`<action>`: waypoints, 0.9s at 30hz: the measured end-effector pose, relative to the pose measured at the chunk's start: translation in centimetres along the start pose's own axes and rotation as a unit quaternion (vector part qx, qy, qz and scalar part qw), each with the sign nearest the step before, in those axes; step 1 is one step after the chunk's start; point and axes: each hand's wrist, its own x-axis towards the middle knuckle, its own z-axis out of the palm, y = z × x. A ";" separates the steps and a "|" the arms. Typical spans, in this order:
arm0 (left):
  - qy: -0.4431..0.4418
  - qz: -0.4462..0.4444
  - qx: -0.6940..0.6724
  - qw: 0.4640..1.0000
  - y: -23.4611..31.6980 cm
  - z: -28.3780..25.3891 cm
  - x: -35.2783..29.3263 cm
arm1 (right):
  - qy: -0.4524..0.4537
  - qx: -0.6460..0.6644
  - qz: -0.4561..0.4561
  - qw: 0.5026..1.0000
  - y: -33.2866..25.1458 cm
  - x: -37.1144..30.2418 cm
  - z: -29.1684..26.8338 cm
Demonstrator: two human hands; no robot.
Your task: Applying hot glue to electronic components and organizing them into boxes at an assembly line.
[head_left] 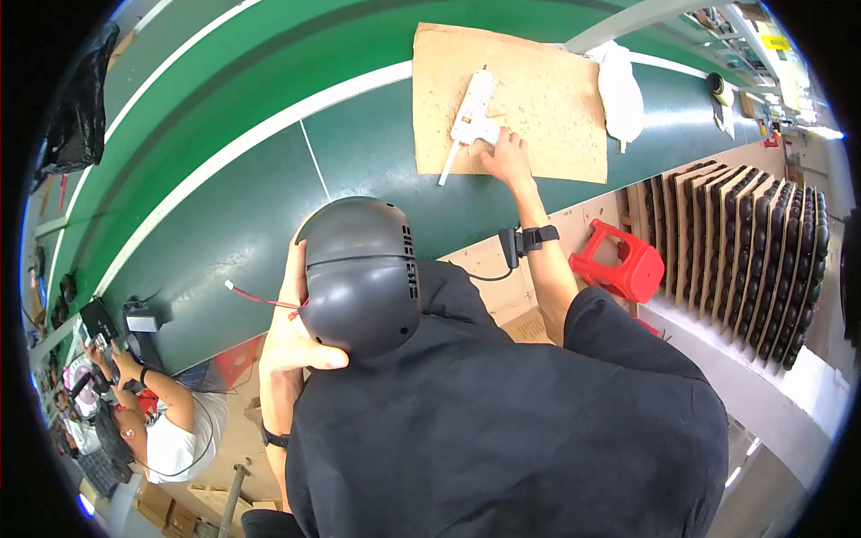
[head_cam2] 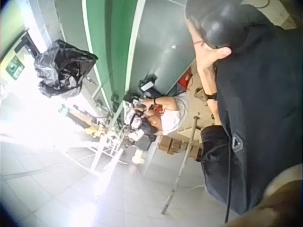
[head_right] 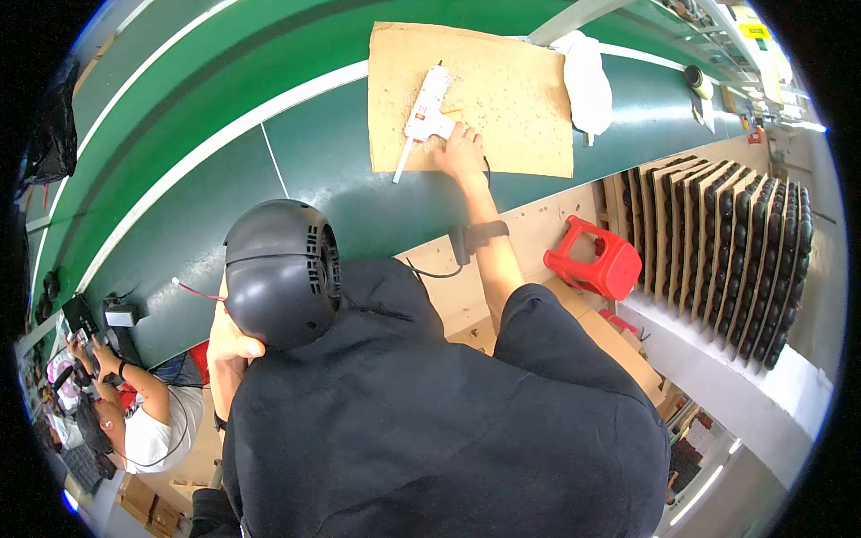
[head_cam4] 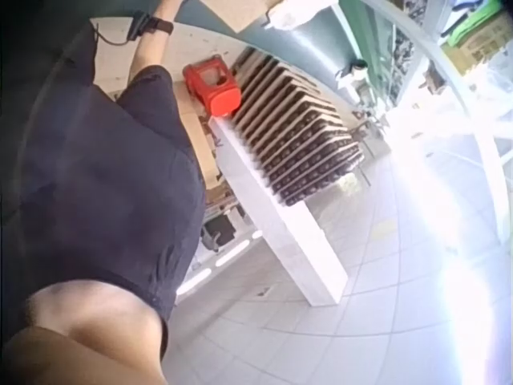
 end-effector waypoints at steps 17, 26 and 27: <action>-0.034 0.027 0.118 0.992 1.3 0.8 -0.1 | -0.014 0.005 0.001 1.000 -0.4 -0.3 0.3; -0.052 0.020 0.123 0.991 0.6 -0.6 -0.2 | -0.001 -0.007 -0.002 1.000 0.1 0.0 0.2; -0.054 0.019 0.122 0.991 0.5 -0.7 -0.2 | -0.001 -0.009 -0.002 1.000 0.2 0.0 0.2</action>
